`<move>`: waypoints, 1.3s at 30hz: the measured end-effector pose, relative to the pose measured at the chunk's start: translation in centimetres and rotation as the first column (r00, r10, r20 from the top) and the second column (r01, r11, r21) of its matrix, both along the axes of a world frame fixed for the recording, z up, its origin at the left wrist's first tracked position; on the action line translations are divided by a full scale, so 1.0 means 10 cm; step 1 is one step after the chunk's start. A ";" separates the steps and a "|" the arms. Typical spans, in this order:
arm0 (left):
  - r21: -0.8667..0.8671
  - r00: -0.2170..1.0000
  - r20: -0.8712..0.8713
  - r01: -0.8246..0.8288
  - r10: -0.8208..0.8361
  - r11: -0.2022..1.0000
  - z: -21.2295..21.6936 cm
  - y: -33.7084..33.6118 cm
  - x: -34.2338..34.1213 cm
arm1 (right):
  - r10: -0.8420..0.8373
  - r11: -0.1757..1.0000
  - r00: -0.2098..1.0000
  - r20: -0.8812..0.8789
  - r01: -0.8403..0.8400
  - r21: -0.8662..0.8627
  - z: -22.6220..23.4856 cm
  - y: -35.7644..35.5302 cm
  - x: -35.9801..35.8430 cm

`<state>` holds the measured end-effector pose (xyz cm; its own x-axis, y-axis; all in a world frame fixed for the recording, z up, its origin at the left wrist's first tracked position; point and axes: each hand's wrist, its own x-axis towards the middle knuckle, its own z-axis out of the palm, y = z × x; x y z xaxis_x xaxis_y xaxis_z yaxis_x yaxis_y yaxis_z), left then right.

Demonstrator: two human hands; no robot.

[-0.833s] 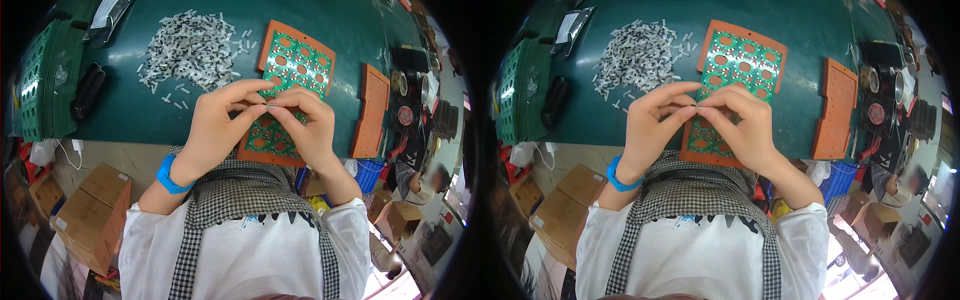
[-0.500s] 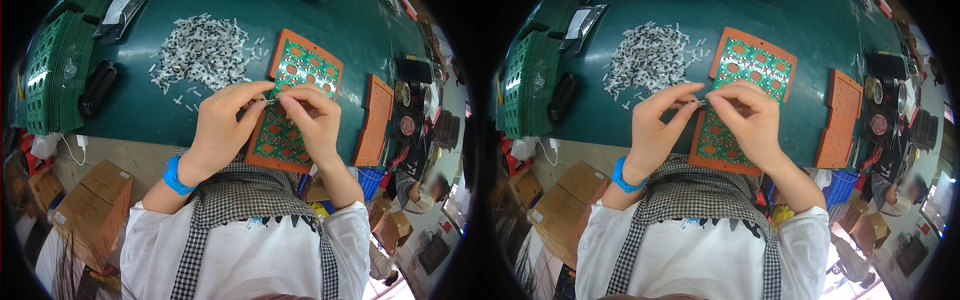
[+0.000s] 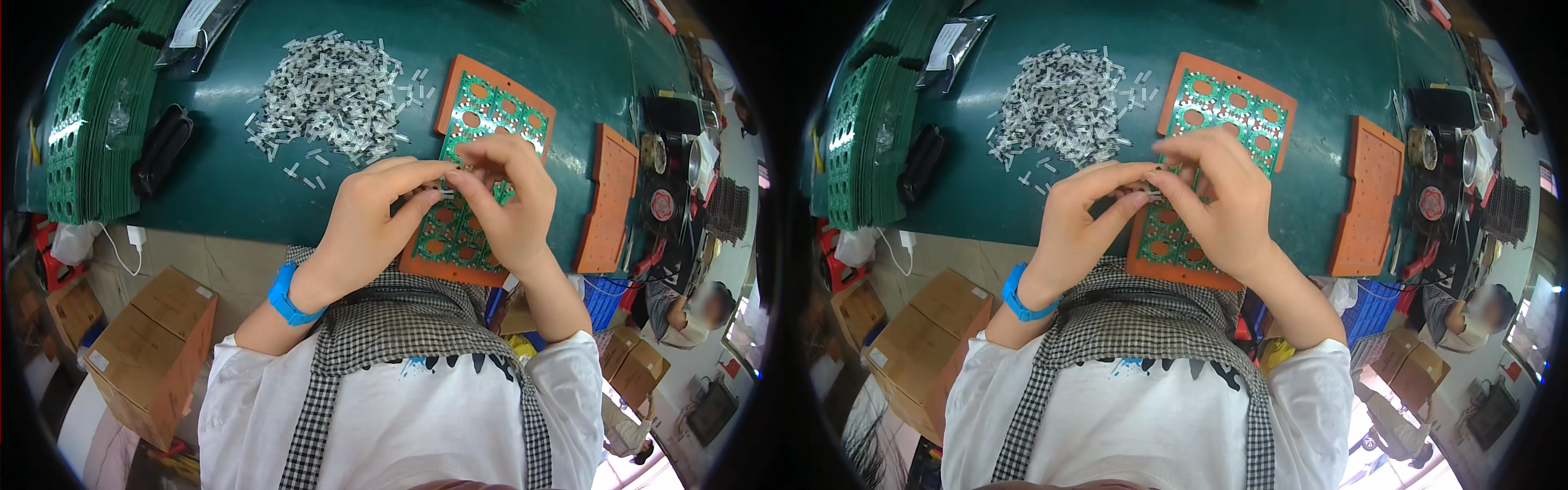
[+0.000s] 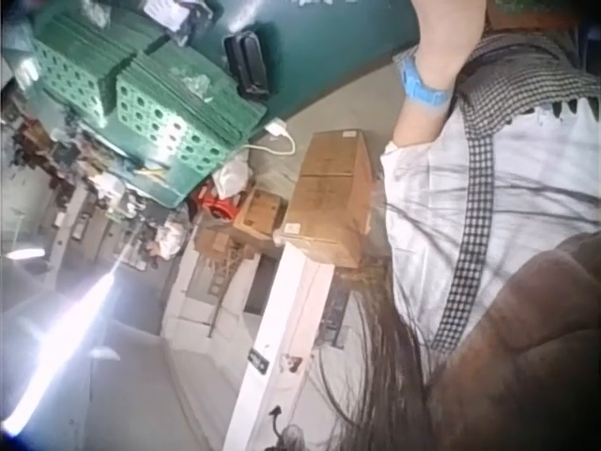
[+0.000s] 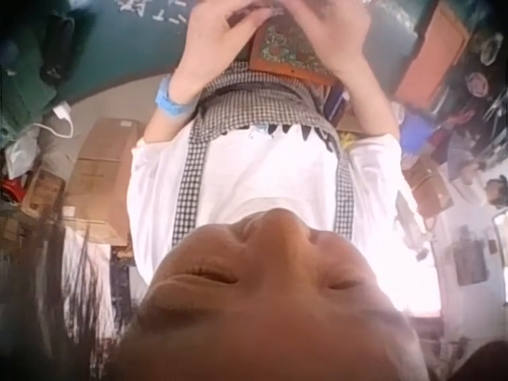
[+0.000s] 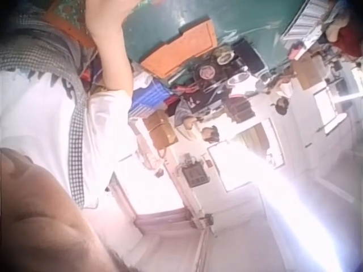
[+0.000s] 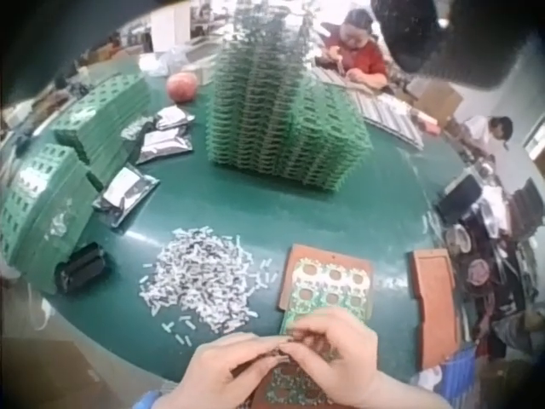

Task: The person inserts small plastic or metal pins by hand into pre-defined slots on a green printed circuit board template.

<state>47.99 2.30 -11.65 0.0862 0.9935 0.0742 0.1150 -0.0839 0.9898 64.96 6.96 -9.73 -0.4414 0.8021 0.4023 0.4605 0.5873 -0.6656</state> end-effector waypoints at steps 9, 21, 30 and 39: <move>-0.084 0.992 0.105 -0.060 0.069 0.995 -0.14 0.15 -0.20 | -0.231 0.840 0.962 -0.143 0.123 -0.529 0.05 0.09 0.44; -0.319 0.939 0.303 -0.060 0.162 0.946 -0.10 0.19 -0.22 | 0.025 0.936 0.950 0.312 0.087 -0.340 0.03 0.07 0.61; -0.228 0.954 0.299 0.041 0.030 0.973 -0.15 0.21 -0.26 | 0.185 0.974 0.851 0.491 -0.092 -0.207 0.00 0.19 0.60; -0.335 0.908 0.416 0.098 0.054 0.937 -0.13 0.22 -0.29 | 0.139 0.990 0.865 0.482 -0.107 -0.094 -0.08 0.16 0.61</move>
